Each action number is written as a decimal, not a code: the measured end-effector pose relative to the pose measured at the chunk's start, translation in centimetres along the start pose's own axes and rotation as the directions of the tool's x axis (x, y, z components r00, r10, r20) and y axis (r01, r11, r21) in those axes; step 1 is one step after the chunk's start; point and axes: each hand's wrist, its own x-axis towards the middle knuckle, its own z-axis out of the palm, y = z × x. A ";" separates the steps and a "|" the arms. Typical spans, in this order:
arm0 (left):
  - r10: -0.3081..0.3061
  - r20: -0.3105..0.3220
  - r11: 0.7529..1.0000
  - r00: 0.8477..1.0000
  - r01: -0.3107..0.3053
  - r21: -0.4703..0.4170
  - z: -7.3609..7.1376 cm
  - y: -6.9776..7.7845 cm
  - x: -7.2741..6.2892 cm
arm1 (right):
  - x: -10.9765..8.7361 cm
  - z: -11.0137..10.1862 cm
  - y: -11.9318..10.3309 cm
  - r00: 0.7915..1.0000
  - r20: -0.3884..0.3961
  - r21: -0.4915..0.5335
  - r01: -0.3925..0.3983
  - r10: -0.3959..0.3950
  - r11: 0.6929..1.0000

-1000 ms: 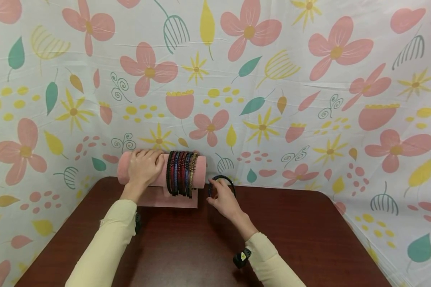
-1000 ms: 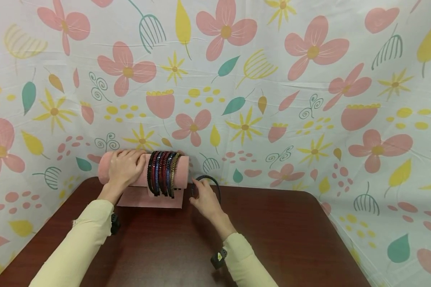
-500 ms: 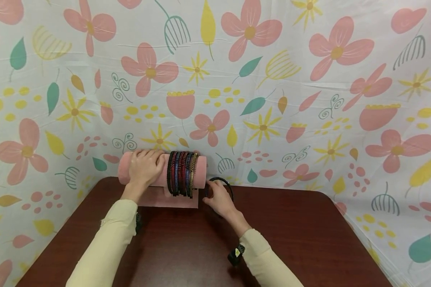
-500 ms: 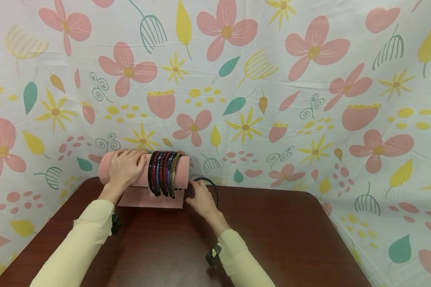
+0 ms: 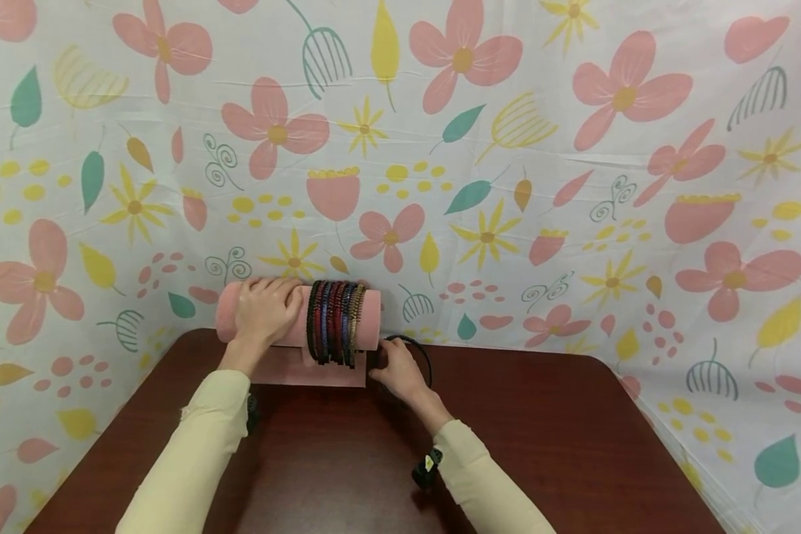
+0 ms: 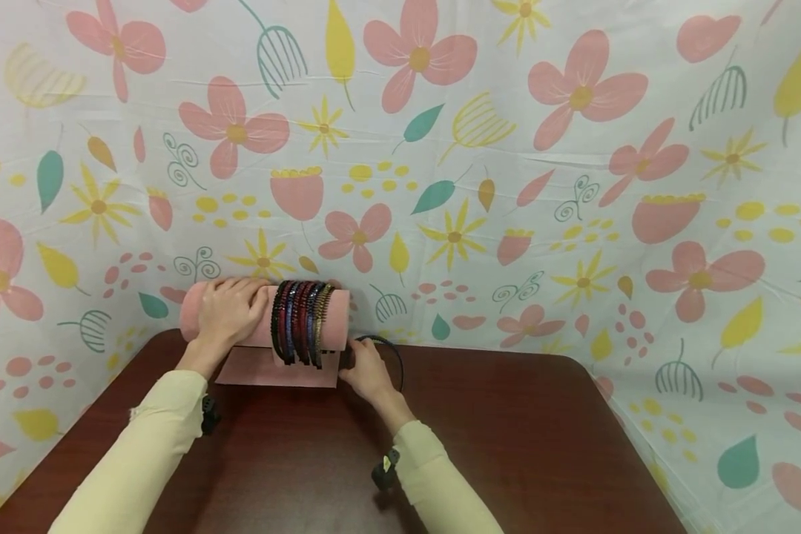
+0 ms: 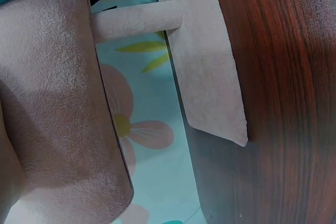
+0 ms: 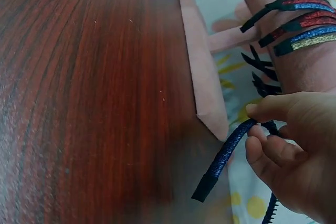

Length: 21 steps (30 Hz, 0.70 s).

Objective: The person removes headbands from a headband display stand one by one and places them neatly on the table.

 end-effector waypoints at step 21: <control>0.040 -0.078 0.998 0.996 -0.043 -0.037 0.1 -0.2 -0.3 | 0.9 2.1 1.8 0.996 0.039 0.034 -0.080 0.079 0.996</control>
